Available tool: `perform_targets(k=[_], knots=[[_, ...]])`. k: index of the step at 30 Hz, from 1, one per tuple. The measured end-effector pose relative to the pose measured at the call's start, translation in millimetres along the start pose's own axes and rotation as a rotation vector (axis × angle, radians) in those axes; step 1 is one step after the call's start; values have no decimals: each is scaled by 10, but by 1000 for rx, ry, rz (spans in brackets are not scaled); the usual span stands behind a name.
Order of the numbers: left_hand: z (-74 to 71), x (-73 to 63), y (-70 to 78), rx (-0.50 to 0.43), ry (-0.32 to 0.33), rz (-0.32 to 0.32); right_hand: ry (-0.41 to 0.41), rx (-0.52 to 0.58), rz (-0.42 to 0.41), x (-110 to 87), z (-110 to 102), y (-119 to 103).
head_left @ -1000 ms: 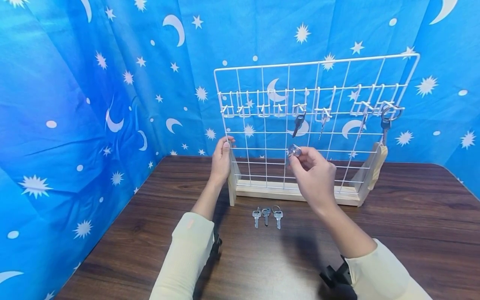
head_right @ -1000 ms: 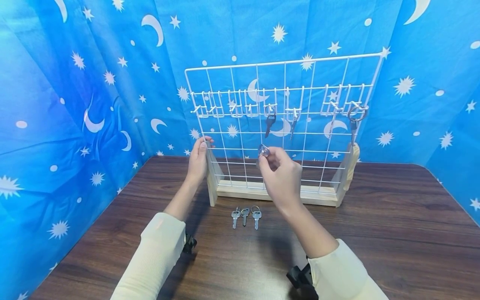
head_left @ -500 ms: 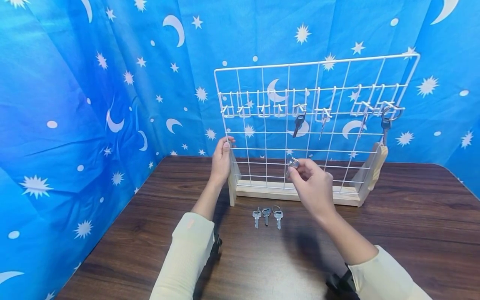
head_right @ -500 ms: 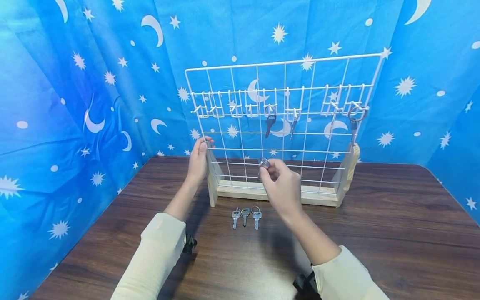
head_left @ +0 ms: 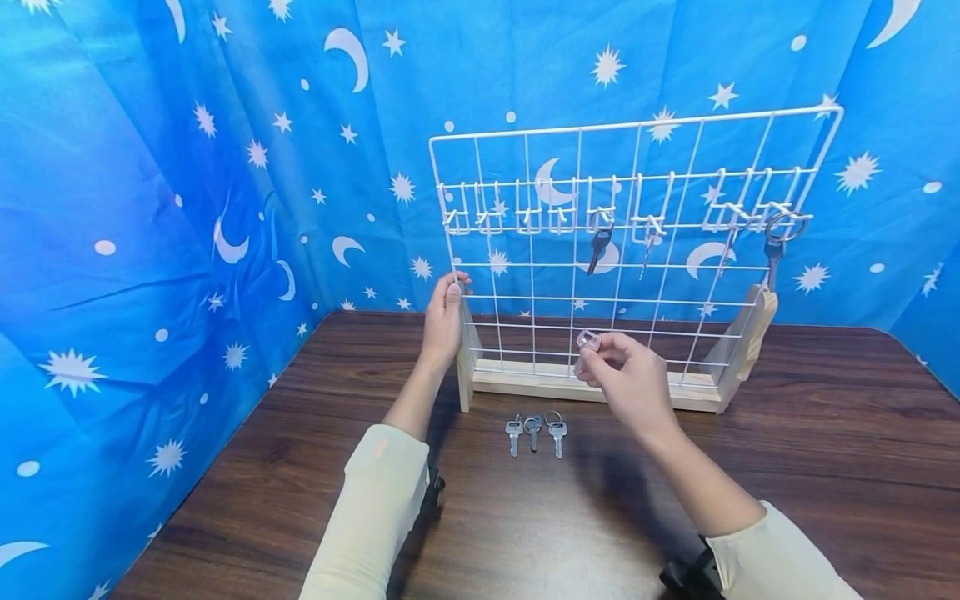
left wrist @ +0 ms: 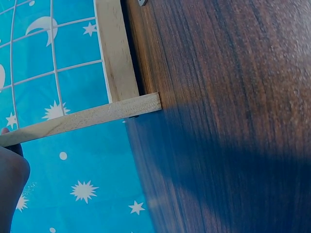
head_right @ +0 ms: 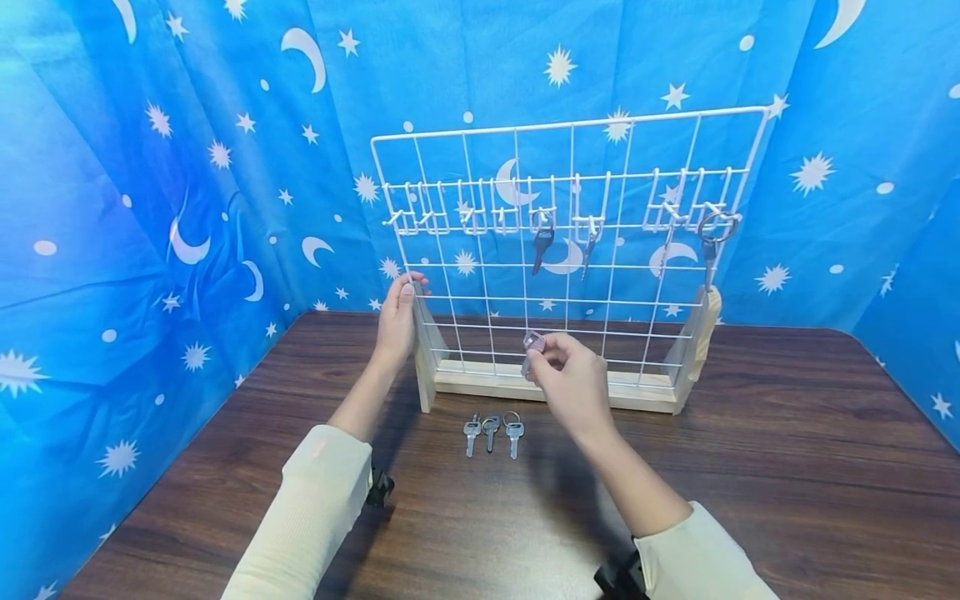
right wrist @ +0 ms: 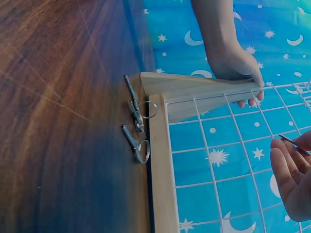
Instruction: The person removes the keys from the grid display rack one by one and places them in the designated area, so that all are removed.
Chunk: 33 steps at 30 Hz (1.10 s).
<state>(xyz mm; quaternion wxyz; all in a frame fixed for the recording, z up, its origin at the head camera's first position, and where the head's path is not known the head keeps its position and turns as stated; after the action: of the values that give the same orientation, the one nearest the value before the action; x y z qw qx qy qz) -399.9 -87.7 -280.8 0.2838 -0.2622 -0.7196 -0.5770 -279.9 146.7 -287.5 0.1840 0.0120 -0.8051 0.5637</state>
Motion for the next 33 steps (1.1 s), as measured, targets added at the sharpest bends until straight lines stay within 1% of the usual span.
perform_targets(k=[7,10,17,23,26,29,33], knots=[[12,15,1,-14,0,6,-141,20,135,4,97,181],[11,14,31,-22,-1,8,-205,42,188,0,134,251],[-9,-39,371,11,-9,-2,-341,105,273,-19,219,399],[-19,-44,398,15,-9,-4,-416,120,373,-27,295,571],[-19,-42,393,0,-12,-5,-458,118,421,-40,341,655],[-11,-19,217,-19,-10,-8,-523,84,450,-65,396,728],[-2,3,-4,-23,-5,-8,-598,22,470,-101,462,832]])
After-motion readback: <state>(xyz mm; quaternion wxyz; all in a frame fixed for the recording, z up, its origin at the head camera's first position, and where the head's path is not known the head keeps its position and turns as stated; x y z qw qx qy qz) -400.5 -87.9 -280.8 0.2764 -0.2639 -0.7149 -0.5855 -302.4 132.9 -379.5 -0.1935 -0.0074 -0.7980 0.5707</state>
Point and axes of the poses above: each hand's wrist, its own x-axis towards the middle knuckle, its own z-axis out of the palm, y = z × x, the point moved 9 cm from there along x, towards the middle knuckle, and after that the axes turned 10 degrees about z, right-handed, at the moved point
